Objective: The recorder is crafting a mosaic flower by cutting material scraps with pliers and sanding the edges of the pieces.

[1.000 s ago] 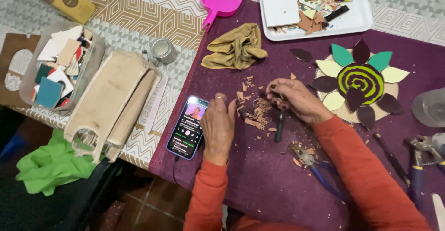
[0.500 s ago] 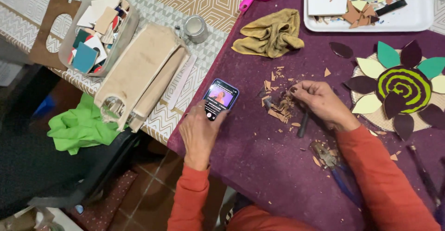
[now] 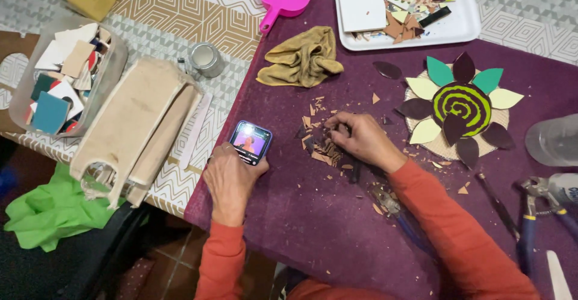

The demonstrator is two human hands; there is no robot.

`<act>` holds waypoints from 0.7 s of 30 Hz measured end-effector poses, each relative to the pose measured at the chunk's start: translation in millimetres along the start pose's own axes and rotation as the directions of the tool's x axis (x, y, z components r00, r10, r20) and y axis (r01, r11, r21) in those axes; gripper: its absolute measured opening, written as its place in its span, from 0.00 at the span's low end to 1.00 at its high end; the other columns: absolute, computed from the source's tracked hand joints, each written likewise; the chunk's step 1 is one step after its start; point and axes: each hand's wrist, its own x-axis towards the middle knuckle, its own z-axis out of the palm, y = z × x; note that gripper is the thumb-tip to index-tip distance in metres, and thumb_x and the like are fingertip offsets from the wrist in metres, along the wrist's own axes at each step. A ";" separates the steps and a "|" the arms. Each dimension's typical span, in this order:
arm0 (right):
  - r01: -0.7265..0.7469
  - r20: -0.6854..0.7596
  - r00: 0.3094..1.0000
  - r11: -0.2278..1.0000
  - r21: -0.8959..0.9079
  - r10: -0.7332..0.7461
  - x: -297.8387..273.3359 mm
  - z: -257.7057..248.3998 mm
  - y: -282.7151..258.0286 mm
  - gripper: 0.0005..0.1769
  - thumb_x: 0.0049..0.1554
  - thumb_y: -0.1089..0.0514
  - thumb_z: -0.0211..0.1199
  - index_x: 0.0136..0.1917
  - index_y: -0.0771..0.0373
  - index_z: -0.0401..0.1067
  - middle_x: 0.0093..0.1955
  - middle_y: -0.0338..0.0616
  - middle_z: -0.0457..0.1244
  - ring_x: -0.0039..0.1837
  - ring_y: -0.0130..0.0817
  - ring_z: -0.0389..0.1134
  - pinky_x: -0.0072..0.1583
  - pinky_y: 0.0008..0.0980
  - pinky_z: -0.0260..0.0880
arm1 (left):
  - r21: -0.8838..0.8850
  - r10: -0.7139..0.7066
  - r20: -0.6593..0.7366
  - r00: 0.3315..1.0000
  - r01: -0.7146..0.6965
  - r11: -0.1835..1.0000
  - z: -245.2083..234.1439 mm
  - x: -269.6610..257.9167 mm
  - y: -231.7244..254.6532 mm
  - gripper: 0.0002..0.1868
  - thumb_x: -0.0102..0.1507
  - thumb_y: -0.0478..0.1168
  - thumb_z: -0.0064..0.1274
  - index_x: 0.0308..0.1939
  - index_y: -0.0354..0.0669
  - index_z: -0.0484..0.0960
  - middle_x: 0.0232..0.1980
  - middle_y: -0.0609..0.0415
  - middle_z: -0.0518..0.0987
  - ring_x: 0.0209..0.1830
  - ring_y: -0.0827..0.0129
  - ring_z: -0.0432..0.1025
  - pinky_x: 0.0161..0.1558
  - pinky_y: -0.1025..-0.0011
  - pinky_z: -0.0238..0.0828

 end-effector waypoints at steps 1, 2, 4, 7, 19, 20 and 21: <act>-0.002 -0.003 1.000 1.000 -0.001 0.002 -0.5 0.6 -1.7 0.13 0.55 0.60 0.65 0.53 0.65 0.78 0.31 0.39 0.64 0.35 0.25 0.62 0.40 0.29 0.65 | -0.002 0.003 0.001 1.000 -0.003 1.000 0.0 0.8 1.0 0.30 0.44 0.54 0.73 0.33 0.30 0.79 0.34 0.36 0.79 0.31 0.42 0.76 0.34 0.50 0.74; 0.025 0.031 0.999 0.997 -0.067 -0.023 -0.1 3.0 -4.2 0.14 0.54 0.59 0.65 0.54 0.63 0.78 0.30 0.43 0.61 0.32 0.30 0.61 0.39 0.34 0.63 | 0.010 0.006 0.007 1.000 -0.006 1.000 -1.0 1.0 0.2 0.31 0.44 0.54 0.73 0.33 0.30 0.79 0.34 0.36 0.79 0.31 0.42 0.76 0.34 0.50 0.74; 0.055 0.066 0.997 0.990 -0.131 -0.046 0.2 6.6 -7.9 0.15 0.53 0.59 0.66 0.55 0.61 0.79 0.28 0.47 0.59 0.30 0.35 0.61 0.38 0.38 0.61 | 0.023 0.010 0.013 1.000 -0.010 1.000 -2.6 1.0 -1.5 0.31 0.44 0.55 0.74 0.33 0.30 0.79 0.34 0.35 0.79 0.31 0.42 0.76 0.34 0.50 0.74; 0.176 0.031 0.984 0.974 -0.145 -0.174 1.6 7.7 -12.0 0.20 0.50 0.57 0.68 0.56 0.63 0.77 0.29 0.45 0.60 0.31 0.38 0.63 0.37 0.41 0.63 | 0.034 0.025 0.033 0.999 -0.026 0.999 -3.3 2.8 -2.2 0.32 0.43 0.56 0.74 0.32 0.30 0.79 0.34 0.35 0.79 0.31 0.42 0.77 0.34 0.50 0.75; 0.102 0.105 0.991 0.980 -0.168 -0.085 2.9 6.9 -17.3 0.21 0.50 0.56 0.68 0.57 0.62 0.76 0.27 0.46 0.58 0.30 0.40 0.61 0.36 0.44 0.62 | 0.032 -0.038 0.058 0.998 0.036 0.999 -6.2 -4.5 4.8 0.33 0.46 0.55 0.73 0.37 0.31 0.78 0.35 0.37 0.79 0.33 0.43 0.77 0.34 0.50 0.74; 0.079 0.123 0.991 0.983 -0.166 -0.059 2.9 7.2 -18.7 0.22 0.50 0.55 0.68 0.58 0.62 0.76 0.27 0.46 0.57 0.30 0.41 0.61 0.36 0.44 0.61 | 0.026 -0.043 0.061 0.997 0.041 0.999 -5.5 -5.1 4.2 0.32 0.46 0.54 0.73 0.38 0.30 0.78 0.35 0.36 0.79 0.33 0.43 0.77 0.34 0.50 0.74; 0.057 0.141 0.990 0.985 -0.164 -0.033 2.9 7.5 -20.2 0.23 0.50 0.55 0.69 0.59 0.62 0.75 0.27 0.47 0.57 0.29 0.41 0.60 0.36 0.44 0.61 | 0.019 -0.048 0.064 0.997 0.047 0.999 -4.8 -5.6 3.6 0.32 0.46 0.54 0.72 0.38 0.30 0.78 0.36 0.36 0.79 0.33 0.43 0.77 0.34 0.51 0.75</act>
